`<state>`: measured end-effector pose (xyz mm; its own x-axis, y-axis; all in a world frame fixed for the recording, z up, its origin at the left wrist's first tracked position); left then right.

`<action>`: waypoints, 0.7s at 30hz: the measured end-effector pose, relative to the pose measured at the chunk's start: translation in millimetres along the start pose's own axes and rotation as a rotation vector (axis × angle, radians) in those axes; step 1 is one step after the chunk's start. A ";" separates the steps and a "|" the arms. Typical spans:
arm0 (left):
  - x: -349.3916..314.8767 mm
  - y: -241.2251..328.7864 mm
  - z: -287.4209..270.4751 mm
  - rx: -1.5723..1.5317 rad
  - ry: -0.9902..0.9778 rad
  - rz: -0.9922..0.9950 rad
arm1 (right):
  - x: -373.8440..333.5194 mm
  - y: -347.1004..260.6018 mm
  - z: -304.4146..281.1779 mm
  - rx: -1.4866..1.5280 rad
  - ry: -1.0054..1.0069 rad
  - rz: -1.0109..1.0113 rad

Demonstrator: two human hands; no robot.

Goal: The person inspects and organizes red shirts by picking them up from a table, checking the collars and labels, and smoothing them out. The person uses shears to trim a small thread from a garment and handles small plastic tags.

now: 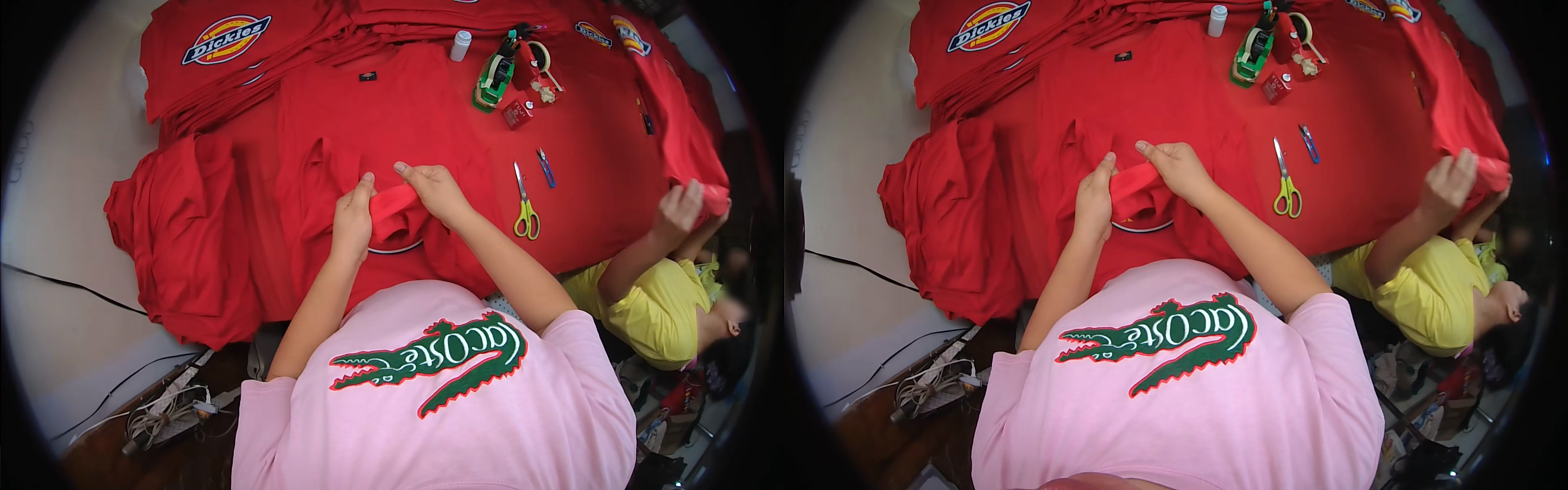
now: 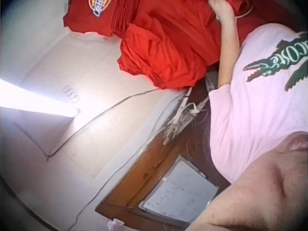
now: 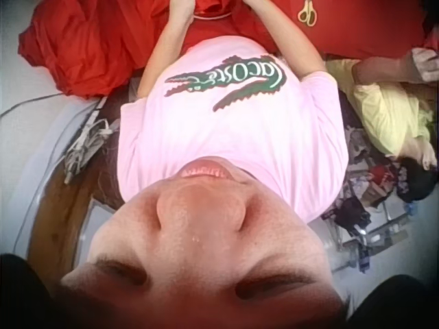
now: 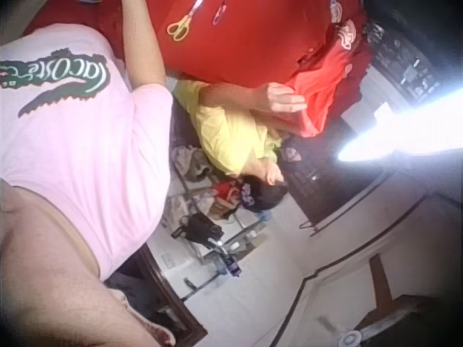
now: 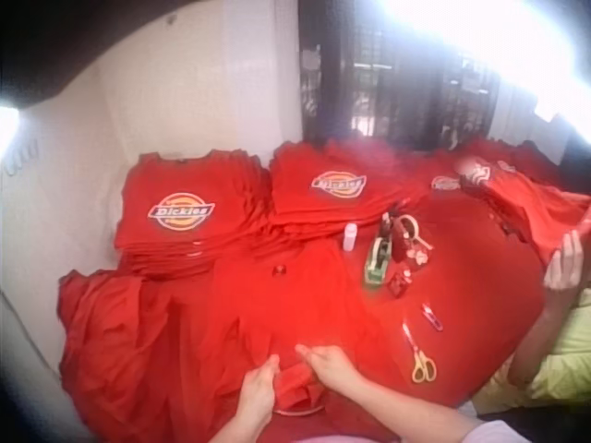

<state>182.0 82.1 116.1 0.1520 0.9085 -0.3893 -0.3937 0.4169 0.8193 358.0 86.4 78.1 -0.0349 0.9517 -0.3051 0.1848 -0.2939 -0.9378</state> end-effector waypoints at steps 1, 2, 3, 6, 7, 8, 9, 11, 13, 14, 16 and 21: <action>2.5 2.8 -2.5 0.003 0.003 -0.012 | -6.9 -16.0 -1.0 0.066 -0.022 0.021; 4.7 4.6 -4.6 0.007 0.006 -0.025 | -11.7 -27.5 -1.5 0.133 -0.042 0.043; 5.9 5.7 -5.4 0.012 0.004 -0.040 | -14.6 -32.5 -3.0 0.155 -0.035 0.061; 4.7 8.7 3.4 0.005 0.048 -0.053 | -17.3 -34.0 -8.7 0.146 0.011 0.014; 4.3 7.7 8.5 -0.001 0.072 -0.062 | -14.8 -27.0 -9.3 0.091 0.038 -0.067; 5.1 4.5 14.6 -0.011 0.059 -0.068 | -13.3 -21.0 -11.4 0.035 0.066 -0.147; 5.6 1.1 17.5 -0.023 0.056 -0.073 | -20.9 -35.7 -7.1 -0.193 0.178 -0.357; 11.7 -9.8 19.9 -0.114 -0.090 -0.148 | -60.4 -80.2 25.0 -0.653 0.401 -0.777; 17.7 -29.9 8.2 -0.312 -0.300 -0.224 | -87.7 -98.4 55.0 -0.814 0.357 -0.975; 15.8 -35.7 6.0 -0.432 -0.372 -0.244 | -80.9 -97.7 49.3 -0.790 0.435 -0.964; -0.7 -38.8 18.7 -0.422 -0.201 -0.248 | -53.5 -87.1 26.6 -0.848 0.554 -0.859; -8.8 -34.4 22.4 -0.239 -0.037 -0.180 | -70.8 -85.4 32.6 -0.855 0.540 -0.899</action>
<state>214.6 60.4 100.8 0.2703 0.8227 -0.5002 -0.5589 0.5571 0.6143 312.7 41.2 174.4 -0.1154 0.7576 0.6424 0.8577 0.4023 -0.3203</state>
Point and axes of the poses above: each hand's wrist, its own x-axis towards the middle knuckle, its own z-axis out of the palm, y = z × x, the point moved 5 cm from there along x, towards the middle knuckle, and after that the axes turned 12 degrees about -x, right-handed, at the moved point
